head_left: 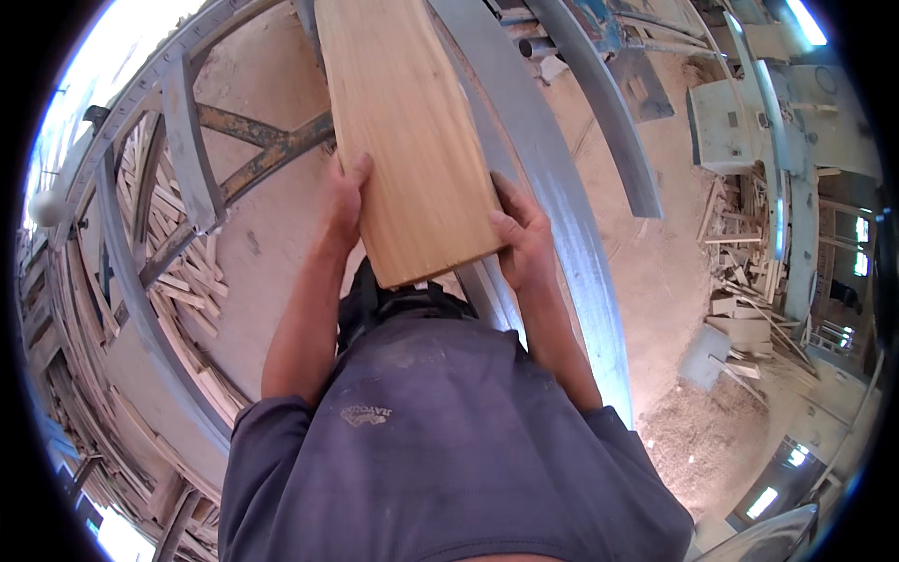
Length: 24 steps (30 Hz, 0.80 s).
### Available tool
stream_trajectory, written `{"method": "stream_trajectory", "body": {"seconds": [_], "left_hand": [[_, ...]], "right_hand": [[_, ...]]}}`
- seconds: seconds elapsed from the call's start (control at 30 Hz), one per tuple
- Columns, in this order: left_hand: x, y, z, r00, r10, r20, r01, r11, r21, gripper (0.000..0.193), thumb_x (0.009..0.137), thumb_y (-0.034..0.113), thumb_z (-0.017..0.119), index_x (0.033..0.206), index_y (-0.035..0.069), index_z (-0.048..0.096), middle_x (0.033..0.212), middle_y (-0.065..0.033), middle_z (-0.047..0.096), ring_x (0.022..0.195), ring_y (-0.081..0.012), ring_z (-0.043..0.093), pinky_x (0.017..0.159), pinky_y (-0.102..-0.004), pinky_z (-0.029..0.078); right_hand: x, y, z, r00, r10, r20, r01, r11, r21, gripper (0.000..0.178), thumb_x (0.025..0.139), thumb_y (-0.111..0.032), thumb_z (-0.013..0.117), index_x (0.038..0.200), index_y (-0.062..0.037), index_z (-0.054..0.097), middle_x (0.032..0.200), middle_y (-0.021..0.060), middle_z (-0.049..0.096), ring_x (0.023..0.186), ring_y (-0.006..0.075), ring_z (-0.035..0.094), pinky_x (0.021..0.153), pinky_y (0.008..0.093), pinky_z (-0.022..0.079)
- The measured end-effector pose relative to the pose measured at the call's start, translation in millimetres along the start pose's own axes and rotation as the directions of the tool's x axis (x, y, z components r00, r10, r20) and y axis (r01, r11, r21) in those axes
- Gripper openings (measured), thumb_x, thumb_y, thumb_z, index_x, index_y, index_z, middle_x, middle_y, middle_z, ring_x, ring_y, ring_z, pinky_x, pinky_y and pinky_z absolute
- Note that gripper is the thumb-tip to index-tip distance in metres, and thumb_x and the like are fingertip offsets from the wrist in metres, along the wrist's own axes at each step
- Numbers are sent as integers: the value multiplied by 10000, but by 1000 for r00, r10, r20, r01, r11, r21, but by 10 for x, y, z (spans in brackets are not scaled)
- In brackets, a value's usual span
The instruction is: The person measures a piece of wood with a tape measure and marks it with a pencil. They then use a table saw to cut the wood along the marked line. The person repeats the measuring and cutting process on the resulting pieces.
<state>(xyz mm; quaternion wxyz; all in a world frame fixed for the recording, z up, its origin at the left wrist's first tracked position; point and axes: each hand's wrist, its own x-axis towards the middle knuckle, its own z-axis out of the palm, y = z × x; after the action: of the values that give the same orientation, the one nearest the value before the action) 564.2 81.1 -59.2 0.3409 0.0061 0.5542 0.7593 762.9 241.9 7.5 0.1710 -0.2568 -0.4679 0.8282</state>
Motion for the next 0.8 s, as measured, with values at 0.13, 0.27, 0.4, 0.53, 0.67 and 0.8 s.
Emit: {"method": "stream_trajectory", "body": {"seconds": [0.13,0.27,0.4,0.53,0.67,0.8], "left_hand": [[23,-102,117,988,142,-56,-137,987,84,546,1027,205,594,1492,19,376,1324,-150,604,1161,-236,624,1013,-390,515],[-2,-15,290,983,171,-71,-160,977,140,558,1005,126,607,1487,0,357,1344,-159,570,1198,-235,583,1032,-368,489],[-19,-14,404,985,160,-65,-143,967,213,572,1023,143,594,1512,23,324,1368,-163,551,1227,-238,569,1050,-373,482],[101,-53,618,974,195,-113,-172,967,185,530,987,94,610,1440,-15,359,1275,-165,597,1142,-239,608,980,-356,514],[335,151,952,986,141,-84,-127,979,157,623,973,90,605,1514,-12,314,1374,-175,550,1226,-238,568,1050,-370,475],[951,-30,1080,948,286,-140,-228,916,329,766,914,95,617,1546,-73,219,1470,-230,455,1339,-281,478,1135,-380,385]], "right_hand": [[139,205,-192,993,-6,-120,-1,998,-57,634,866,-7,679,1451,114,466,1434,211,564,1330,285,544,1126,382,405],[234,206,-233,969,66,-238,-73,997,-17,618,843,48,681,1429,114,497,1411,213,587,1311,287,564,1117,380,421],[274,138,-316,965,50,-259,-49,999,12,597,840,55,685,1411,113,523,1394,214,602,1288,284,584,1114,378,429],[450,99,-533,968,-5,-249,6,1000,5,577,845,45,687,1399,111,540,1383,213,613,1261,279,605,1101,370,446],[814,-53,-741,979,-32,-203,31,999,-12,540,868,37,662,1390,116,546,1367,202,624,1244,273,613,1090,360,457],[1304,-367,-829,973,-21,-231,-8,993,-120,499,900,28,621,1386,118,549,1349,194,634,1229,269,617,1075,358,468]]}}
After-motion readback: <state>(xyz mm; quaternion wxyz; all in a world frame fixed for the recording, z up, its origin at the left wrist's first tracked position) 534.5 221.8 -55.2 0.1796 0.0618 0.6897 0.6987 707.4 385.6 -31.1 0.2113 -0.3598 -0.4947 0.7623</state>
